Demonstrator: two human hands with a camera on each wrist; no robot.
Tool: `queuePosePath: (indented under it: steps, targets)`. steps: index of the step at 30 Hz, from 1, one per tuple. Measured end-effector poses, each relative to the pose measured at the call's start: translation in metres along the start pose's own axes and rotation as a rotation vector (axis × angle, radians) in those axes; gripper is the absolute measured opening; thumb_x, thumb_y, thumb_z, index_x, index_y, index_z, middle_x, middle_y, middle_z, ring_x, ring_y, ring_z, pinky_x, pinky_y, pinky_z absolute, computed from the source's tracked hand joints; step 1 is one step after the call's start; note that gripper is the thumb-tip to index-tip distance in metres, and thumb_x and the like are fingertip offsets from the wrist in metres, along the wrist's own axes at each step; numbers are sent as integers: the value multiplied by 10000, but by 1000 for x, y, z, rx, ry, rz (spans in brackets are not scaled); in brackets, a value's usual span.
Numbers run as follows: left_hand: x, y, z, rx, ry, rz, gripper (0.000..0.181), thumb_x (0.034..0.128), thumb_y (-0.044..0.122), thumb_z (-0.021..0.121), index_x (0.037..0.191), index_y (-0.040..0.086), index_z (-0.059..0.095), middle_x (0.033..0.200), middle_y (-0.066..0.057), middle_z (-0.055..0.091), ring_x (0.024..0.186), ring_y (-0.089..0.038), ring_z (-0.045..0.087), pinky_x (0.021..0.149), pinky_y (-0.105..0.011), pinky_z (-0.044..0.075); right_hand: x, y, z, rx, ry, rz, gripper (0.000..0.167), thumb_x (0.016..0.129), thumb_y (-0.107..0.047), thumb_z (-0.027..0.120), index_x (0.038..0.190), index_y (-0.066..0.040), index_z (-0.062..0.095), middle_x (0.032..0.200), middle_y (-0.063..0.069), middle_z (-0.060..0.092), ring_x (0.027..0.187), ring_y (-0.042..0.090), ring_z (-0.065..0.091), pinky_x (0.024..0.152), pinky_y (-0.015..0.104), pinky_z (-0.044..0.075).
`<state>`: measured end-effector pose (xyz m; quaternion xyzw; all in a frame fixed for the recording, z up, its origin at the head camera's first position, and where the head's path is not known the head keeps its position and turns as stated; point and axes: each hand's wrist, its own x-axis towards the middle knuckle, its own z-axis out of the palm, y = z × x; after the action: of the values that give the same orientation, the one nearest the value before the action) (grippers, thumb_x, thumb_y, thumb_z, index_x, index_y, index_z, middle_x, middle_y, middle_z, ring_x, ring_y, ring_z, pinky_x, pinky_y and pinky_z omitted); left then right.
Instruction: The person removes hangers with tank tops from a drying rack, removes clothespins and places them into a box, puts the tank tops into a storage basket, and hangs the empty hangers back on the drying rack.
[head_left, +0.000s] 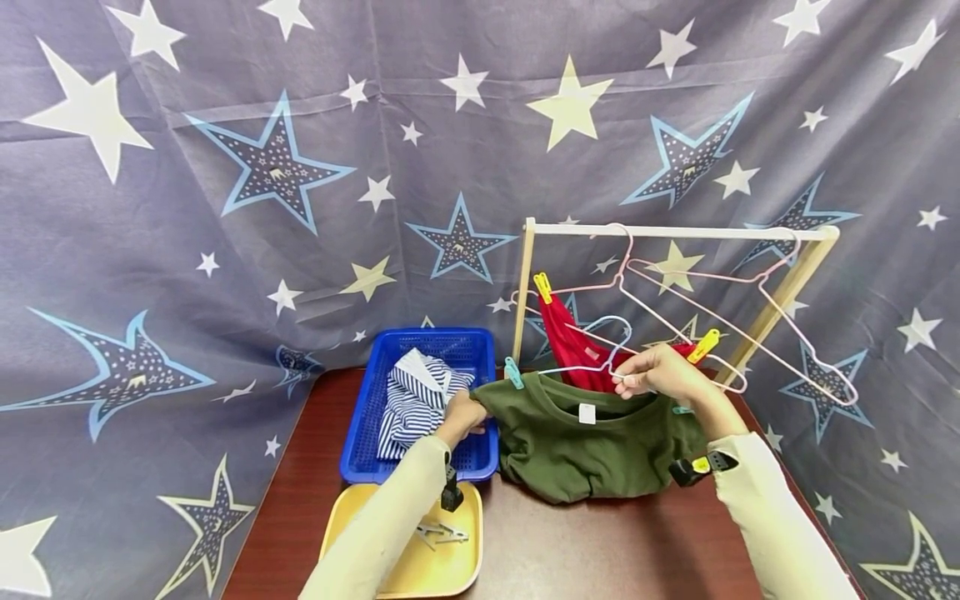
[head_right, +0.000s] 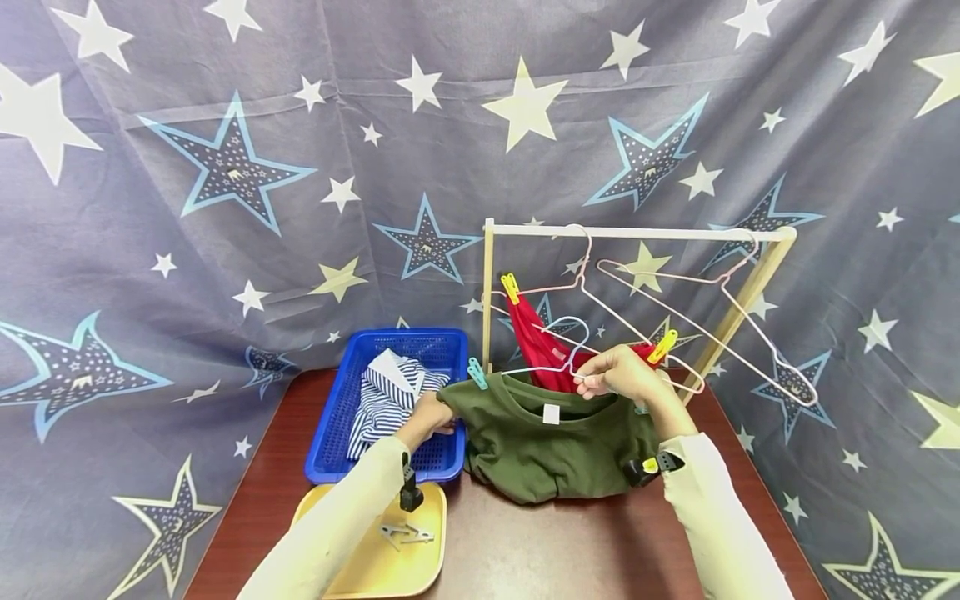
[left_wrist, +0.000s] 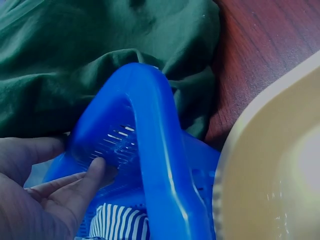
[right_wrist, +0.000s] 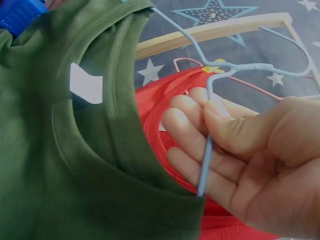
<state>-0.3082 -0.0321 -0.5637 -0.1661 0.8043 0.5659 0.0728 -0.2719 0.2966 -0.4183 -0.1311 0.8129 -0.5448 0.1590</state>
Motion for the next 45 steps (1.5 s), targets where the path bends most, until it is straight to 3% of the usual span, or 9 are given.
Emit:
queuePosePath:
  steps: [6, 14, 20, 23, 25, 29, 35, 39, 45]
  targets:
    - [12, -9, -2, 37, -49, 4, 169, 801, -71, 638, 758, 51, 529, 741, -65, 569, 551, -139, 590, 515, -271, 606, 0, 1, 0, 18, -7, 5, 256, 943, 126, 586, 1120, 310, 565, 871, 156, 764, 734, 81, 726, 761, 266, 633]
    - [13, -17, -17, 43, -121, 36, 91, 853, 30, 648, 869, -54, 677, 712, -59, 623, 545, -162, 621, 596, -342, 627, -6, 3, 2, 23, 48, -19, 240, 955, 120, 568, 1112, 302, 576, 889, 224, 754, 735, 92, 727, 773, 316, 640]
    - [15, 3, -40, 135, 72, 240, 209, 842, 61, 606, 898, -50, 773, 748, -93, 729, 634, -126, 635, 643, -248, 556, -9, 4, 5, 24, 60, -26, 240, 955, 102, 584, 1106, 289, 591, 862, 172, 763, 726, 99, 727, 771, 340, 642]
    - [10, 24, -51, 96, 130, 321, 202, 913, 111, 634, 946, -2, 798, 865, -114, 779, 716, -79, 645, 723, -204, 527, -12, 3, 5, 33, 60, -21, 246, 951, 101, 590, 1111, 288, 589, 862, 160, 765, 724, 105, 729, 769, 333, 641]
    - [5, 39, -57, -14, 76, 360, 205, 951, 108, 640, 1019, -18, 786, 959, -162, 784, 749, -48, 671, 773, -190, 562, -14, 2, 4, 37, 61, -19, 254, 950, 97, 592, 1118, 288, 586, 867, 162, 766, 725, 108, 731, 767, 319, 638]
    - [-7, 66, -64, -231, -175, 409, 287, 1009, 105, 619, 1207, -90, 690, 1123, -259, 734, 839, -84, 742, 828, -220, 610, -15, 0, 2, 38, 60, -16, 271, 951, 87, 597, 1132, 289, 581, 860, 141, 772, 728, 104, 734, 768, 289, 631]
    - [-25, 84, -65, -202, -424, 489, 359, 998, 164, 661, 1292, -42, 660, 1241, -233, 702, 1139, -336, 705, 974, -320, 583, -13, -1, 3, 50, 55, -23, 274, 952, 84, 598, 1134, 289, 580, 843, 96, 776, 728, 103, 734, 769, 287, 631]
    - [-30, 84, -61, -142, -448, 518, 395, 925, 116, 743, 1295, -4, 674, 1229, -184, 724, 1141, -267, 702, 961, -293, 578, -11, -1, 6, 45, 52, -34, 263, 951, 85, 602, 1122, 284, 589, 854, 126, 774, 729, 109, 736, 769, 303, 635]
    - [-30, 79, -51, -153, -370, 549, 354, 883, 29, 763, 1209, -89, 688, 1118, -224, 749, 975, -154, 730, 857, -253, 607, -8, -2, 11, 17, 41, -32, 261, 959, 71, 603, 1128, 271, 592, 894, 189, 764, 753, 120, 737, 799, 355, 638]
